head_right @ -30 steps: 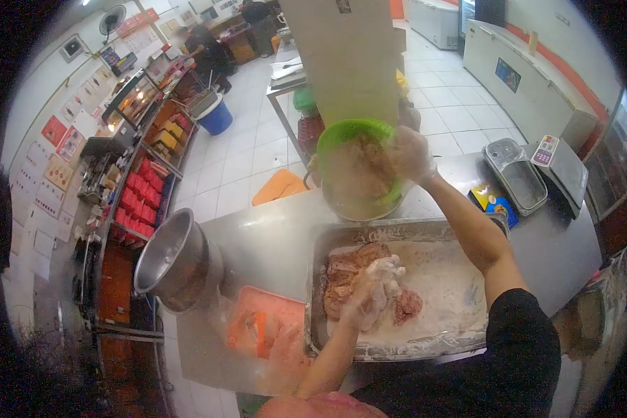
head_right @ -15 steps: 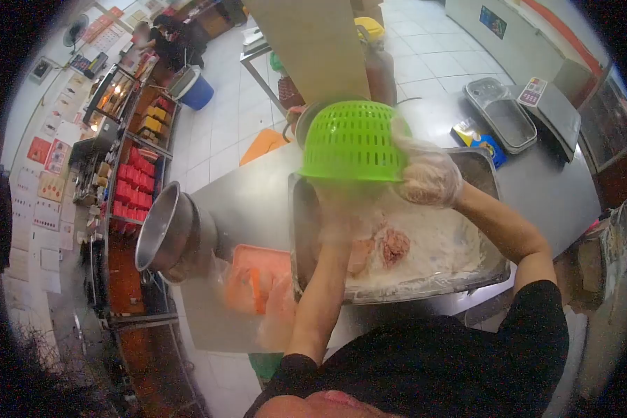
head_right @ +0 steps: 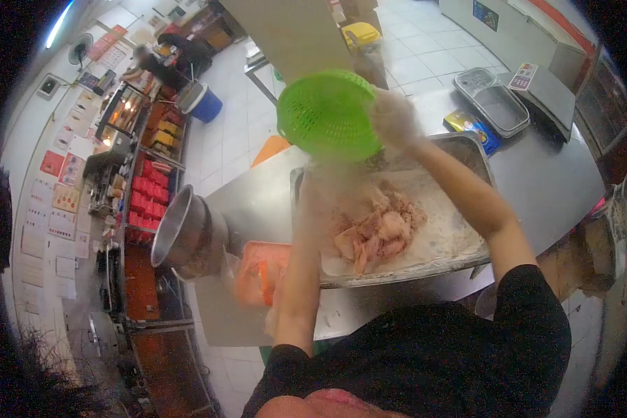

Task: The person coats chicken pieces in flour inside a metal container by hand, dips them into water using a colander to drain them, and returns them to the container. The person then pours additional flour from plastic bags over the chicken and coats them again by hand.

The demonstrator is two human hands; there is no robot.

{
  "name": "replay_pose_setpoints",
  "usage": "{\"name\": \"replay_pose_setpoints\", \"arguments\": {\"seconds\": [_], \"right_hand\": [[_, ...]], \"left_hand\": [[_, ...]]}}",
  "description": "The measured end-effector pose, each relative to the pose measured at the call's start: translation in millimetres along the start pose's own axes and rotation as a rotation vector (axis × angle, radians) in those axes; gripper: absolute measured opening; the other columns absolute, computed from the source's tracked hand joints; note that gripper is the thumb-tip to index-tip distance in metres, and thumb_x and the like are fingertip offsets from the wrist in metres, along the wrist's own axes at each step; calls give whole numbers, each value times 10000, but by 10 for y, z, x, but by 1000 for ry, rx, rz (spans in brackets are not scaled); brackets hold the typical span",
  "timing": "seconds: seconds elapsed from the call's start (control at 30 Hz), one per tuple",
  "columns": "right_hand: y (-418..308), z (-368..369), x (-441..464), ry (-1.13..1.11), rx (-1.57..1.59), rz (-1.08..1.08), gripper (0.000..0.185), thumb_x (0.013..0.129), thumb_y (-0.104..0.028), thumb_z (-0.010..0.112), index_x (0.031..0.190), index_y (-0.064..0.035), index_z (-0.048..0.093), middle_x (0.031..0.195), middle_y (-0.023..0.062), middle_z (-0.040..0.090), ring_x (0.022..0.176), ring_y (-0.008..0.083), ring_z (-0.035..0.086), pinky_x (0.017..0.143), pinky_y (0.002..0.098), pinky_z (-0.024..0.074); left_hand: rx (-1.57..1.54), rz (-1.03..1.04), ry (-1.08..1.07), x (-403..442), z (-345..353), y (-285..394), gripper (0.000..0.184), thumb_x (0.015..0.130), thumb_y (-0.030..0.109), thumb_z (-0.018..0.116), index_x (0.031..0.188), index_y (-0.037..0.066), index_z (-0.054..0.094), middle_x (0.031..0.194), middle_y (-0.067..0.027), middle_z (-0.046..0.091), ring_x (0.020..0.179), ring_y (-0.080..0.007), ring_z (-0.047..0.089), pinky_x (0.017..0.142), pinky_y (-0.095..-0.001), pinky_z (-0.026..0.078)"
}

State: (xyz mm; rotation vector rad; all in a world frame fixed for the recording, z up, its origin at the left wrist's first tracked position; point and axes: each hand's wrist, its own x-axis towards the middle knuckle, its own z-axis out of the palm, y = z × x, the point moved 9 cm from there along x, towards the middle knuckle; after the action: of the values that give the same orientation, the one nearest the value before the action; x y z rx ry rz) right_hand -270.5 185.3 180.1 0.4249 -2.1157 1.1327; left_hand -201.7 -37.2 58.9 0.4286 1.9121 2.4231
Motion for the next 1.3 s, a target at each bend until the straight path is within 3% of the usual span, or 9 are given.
{"name": "replay_pose_setpoints", "arguments": {"seconds": [0.23,0.33,0.43,0.5,0.63,0.87,0.97,1.1,1.3], "right_hand": [[215,790,57,-233,178,303,292,901,-302,629,1070,-67,665,1002,175,650,922,276,630,828,359,488],[-126,624,-93,-406,362,273,676,947,-622,416,1127,-3,623,986,140,651,837,229,621,780,380,510],[-334,256,-525,-394,551,451,919,874,-797,258,1349,-54,516,1221,118,609,1020,261,602,972,419,442],[-814,333,-992,-884,1715,729,1040,798,-871,262,1476,-89,357,1382,74,503,1210,282,501,1079,450,339],[-442,273,-1427,-501,1486,779,1114,749,-902,305,1511,-90,276,1413,56,455,1273,259,431,1101,415,315],[-520,-101,-1658,-281,1280,782,1075,799,-823,418,1528,-62,207,1581,84,222,1469,266,131,1182,427,134],[-106,-116,-1771,-246,939,356,1040,846,-776,417,1544,-68,113,1585,99,207,1477,277,109,1177,451,155],[187,-34,-1793,-63,1093,483,836,876,-533,527,1504,-74,221,1305,109,396,1195,255,353,1004,403,332],[23,-850,-1848,84,1108,731,663,857,-96,707,1437,-141,390,1014,133,636,864,237,664,804,369,562]], "left_hand": [[-410,-209,105,-395,207,147,814,925,673,363,1558,268,49,1593,-157,154,1139,-306,494,944,-419,407],[-688,-184,134,-534,273,252,840,905,728,292,1553,295,-18,1609,-167,82,1136,-356,490,939,-490,421],[-807,-24,85,-576,424,438,838,930,629,426,1551,238,22,1539,-165,276,1037,-301,554,857,-428,486],[-219,-116,254,-603,471,331,626,950,414,566,1444,100,344,1255,-109,556,916,-183,590,748,-305,502],[-222,-201,20,-879,1273,433,251,936,207,620,1120,39,595,898,-10,617,746,-80,583,642,-199,468],[-276,-490,-196,-1081,1692,-338,142,943,180,598,892,50,622,724,-24,604,528,-81,516,463,-231,404],[-346,-462,-255,-1077,1720,-572,131,943,164,586,878,54,614,704,-27,598,516,-104,543,459,-232,396],[449,46,-476,-965,1724,-320,182,942,211,567,860,53,605,658,-18,581,634,-107,591,499,-235,392],[193,-151,-418,-1139,1521,-448,373,927,385,510,1067,40,502,945,-90,494,858,-190,540,675,-318,419]]}}
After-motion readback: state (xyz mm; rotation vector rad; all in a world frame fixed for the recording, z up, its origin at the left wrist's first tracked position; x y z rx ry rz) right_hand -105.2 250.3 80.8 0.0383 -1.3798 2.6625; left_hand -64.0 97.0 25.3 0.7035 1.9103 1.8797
